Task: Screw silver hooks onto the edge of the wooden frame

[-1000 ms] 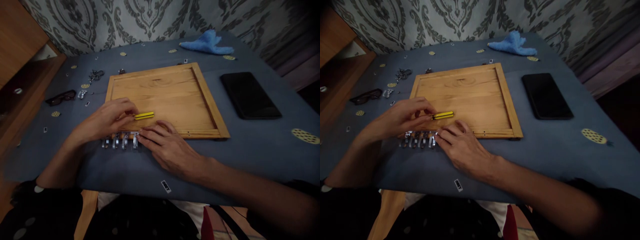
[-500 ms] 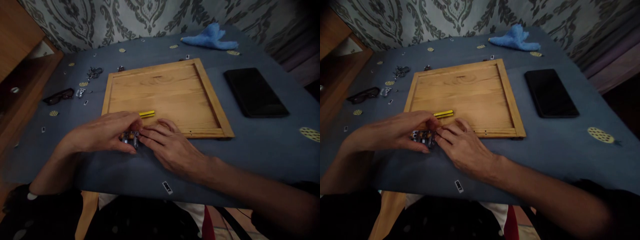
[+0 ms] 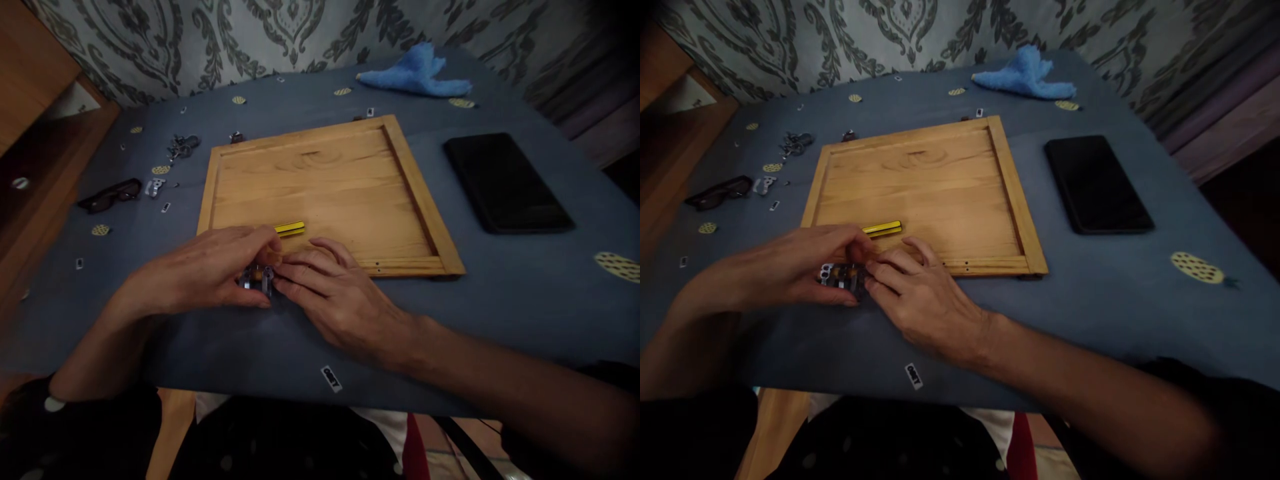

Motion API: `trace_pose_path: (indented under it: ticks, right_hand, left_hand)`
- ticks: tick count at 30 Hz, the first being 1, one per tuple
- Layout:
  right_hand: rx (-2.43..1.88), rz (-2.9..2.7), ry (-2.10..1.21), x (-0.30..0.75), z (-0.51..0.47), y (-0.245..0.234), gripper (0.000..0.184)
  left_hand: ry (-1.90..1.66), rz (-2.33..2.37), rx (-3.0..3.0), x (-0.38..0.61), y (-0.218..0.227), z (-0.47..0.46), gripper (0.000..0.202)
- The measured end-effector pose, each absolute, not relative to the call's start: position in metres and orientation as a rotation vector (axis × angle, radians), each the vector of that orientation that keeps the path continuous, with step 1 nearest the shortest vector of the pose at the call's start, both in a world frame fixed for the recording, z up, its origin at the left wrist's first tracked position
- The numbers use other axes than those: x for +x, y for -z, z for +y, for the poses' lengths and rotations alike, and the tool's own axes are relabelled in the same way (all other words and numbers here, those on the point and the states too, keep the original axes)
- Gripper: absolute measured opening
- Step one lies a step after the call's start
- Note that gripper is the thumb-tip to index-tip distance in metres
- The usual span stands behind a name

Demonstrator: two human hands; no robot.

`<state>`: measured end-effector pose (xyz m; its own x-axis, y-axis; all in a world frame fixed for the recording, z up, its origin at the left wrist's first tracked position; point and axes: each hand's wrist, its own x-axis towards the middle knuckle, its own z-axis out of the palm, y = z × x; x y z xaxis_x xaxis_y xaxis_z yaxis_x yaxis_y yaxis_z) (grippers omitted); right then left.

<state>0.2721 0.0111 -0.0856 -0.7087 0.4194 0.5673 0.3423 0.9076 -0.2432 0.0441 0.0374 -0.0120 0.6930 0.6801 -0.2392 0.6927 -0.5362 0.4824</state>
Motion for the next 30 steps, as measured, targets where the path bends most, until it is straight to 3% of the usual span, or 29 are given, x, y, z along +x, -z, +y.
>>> trace_pose_path:
  ticks: [23,26,30]
  right_hand:
    - [-0.563,-2.580,-0.139,0.274,0.013,0.081,0.028]
    - [-0.543,-2.566,-0.141,0.273,0.014,0.080,0.031]
    - [-0.520,-2.544,-0.127,0.271,0.014,0.080,0.032]
  left_hand:
    - [-0.021,1.046,2.337,0.041,0.003,0.039,0.043]
    - [-0.148,1.127,2.312,0.031,-0.009,0.042,0.048]
    - [-0.622,1.400,2.162,0.015,-0.021,0.051,0.037]
